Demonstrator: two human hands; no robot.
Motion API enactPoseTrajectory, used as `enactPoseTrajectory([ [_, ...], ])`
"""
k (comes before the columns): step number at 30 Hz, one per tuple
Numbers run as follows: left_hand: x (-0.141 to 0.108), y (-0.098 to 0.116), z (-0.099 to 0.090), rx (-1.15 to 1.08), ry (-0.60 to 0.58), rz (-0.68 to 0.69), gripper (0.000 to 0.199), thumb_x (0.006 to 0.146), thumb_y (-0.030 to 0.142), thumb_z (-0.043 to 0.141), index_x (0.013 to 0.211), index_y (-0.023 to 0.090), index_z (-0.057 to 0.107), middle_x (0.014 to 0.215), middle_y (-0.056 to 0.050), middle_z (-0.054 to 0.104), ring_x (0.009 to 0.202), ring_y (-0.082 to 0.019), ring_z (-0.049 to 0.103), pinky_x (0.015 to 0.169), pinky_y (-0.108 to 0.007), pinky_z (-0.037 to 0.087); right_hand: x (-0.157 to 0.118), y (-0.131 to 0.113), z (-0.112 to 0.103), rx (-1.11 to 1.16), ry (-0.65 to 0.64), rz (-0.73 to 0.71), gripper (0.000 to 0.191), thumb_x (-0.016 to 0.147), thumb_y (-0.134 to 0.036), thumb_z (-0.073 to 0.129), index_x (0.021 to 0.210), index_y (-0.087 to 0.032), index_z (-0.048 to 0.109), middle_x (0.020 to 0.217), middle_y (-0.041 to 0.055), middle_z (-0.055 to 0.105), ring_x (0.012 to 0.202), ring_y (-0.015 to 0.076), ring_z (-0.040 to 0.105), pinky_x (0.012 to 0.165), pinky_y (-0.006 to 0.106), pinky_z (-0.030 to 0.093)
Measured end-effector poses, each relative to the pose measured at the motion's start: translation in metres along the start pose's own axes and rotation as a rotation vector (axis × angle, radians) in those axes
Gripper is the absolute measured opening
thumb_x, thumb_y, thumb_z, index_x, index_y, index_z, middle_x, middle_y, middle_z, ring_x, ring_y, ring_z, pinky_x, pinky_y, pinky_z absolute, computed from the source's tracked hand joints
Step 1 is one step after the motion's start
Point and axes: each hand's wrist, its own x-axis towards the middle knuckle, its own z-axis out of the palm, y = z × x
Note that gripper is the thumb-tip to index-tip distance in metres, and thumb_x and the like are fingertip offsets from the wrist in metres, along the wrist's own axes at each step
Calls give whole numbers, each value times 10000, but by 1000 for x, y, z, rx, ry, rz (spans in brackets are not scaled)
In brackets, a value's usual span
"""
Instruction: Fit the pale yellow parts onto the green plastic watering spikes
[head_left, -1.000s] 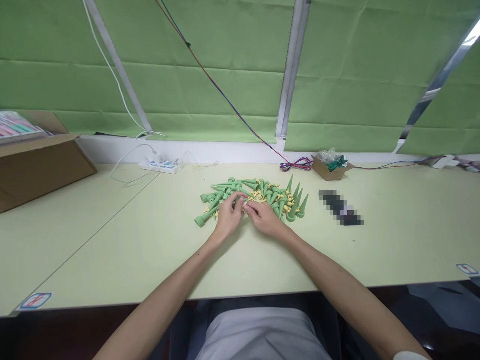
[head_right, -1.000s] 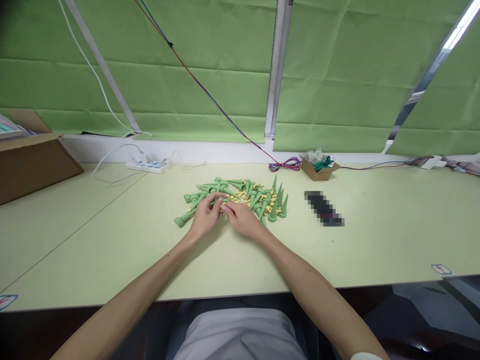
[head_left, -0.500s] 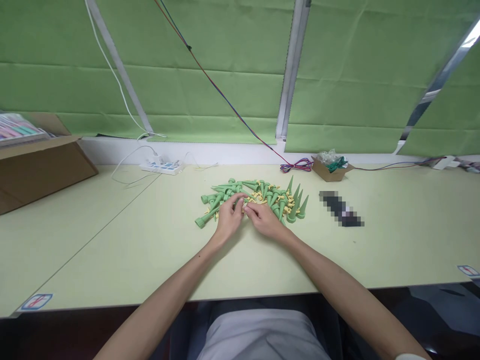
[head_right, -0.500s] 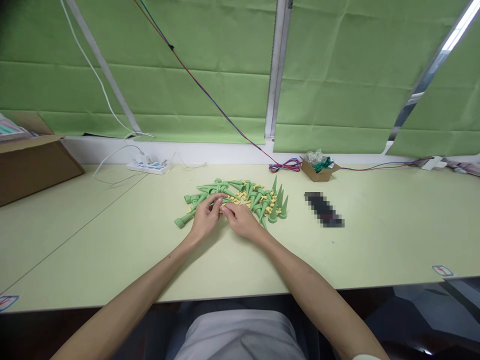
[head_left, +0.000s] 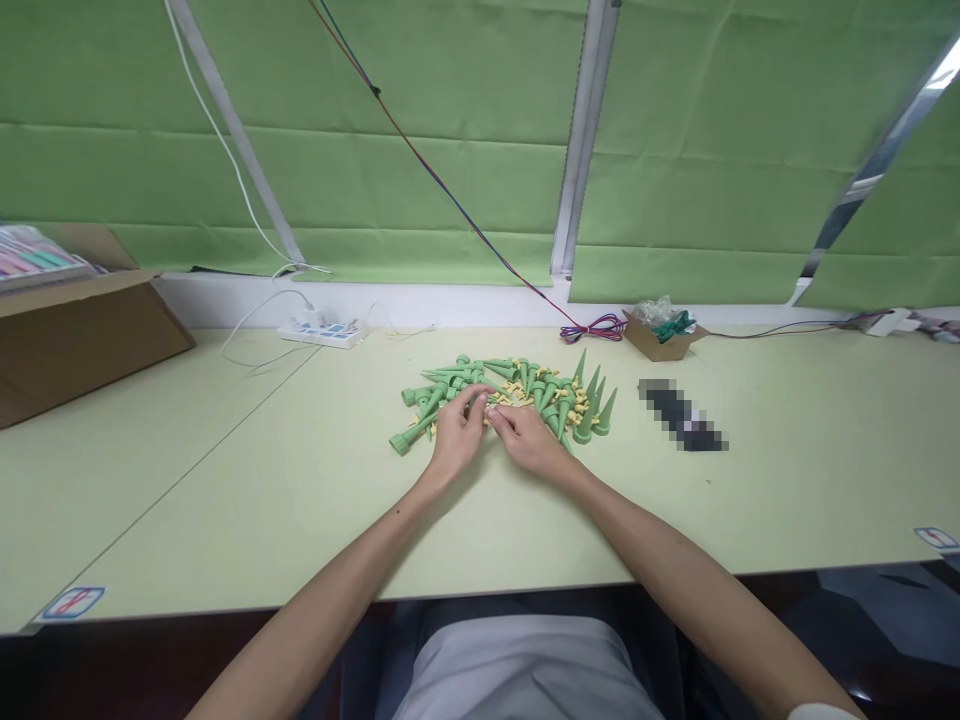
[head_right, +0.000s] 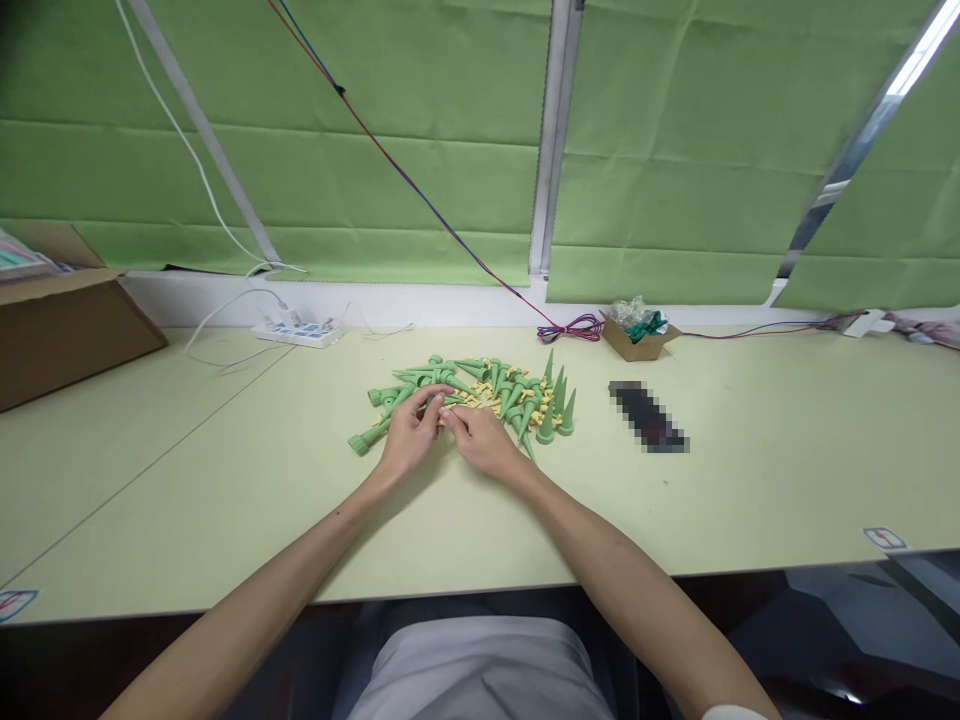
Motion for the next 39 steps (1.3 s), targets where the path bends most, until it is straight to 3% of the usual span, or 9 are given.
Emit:
enactPoseTrajectory([
  [11, 0, -3, -3, 126, 18, 57, 283, 929, 374, 504, 1031, 197, 700, 915, -32, 691, 588, -120, 488, 588, -261, 451, 1, 1, 6, 66, 34, 57, 467, 996, -487, 372, 620, -212, 379, 555, -36, 391, 544, 124, 358, 578, 280, 266],
  [21, 0, -1, -3, 120, -3, 39, 262, 934, 367, 486, 1034, 203, 665, 685, 18, 565, 530, -125, 433, 555, -256, 438, 2, 2, 6, 103, 39, 110, 478, 972, -504, 363, 595, -213, 336, 543, -39, 341, 538, 111, 333, 559, 274, 268],
  [26, -3, 4, -3, 214, 8, 91, 276, 958, 337, 444, 1061, 206, 664, 715, 9, 596, 555, -132, 454, 578, -263, 418, 1, 3, 10, 287, 12, 216, 499, 961, -560, 407, 598, -223, 344, 463, -65, 307, 449, 95, 306, 483, 260, 250],
  [33, -3, 4, -4, 295, 23, 225, 324, 992, 271, 387, 1186, 195, 636, 903, -49, 683, 775, -172, 607, 752, -293, 479, 1, -1, 9, 623, -74, 427, 498, 919, -593, 521, 612, -244, 343, 403, -104, 275, 312, 74, 249, 332, 239, 205],
  [39, -3, 3, -4, 325, 26, 299, 331, 992, 232, 389, 1202, 187, 641, 932, -63, 689, 829, -180, 626, 796, -305, 480, 1, -9, 6, 715, -88, 487, 492, 914, -569, 551, 617, -248, 326, 394, -105, 292, 302, 72, 262, 300, 222, 213],
])
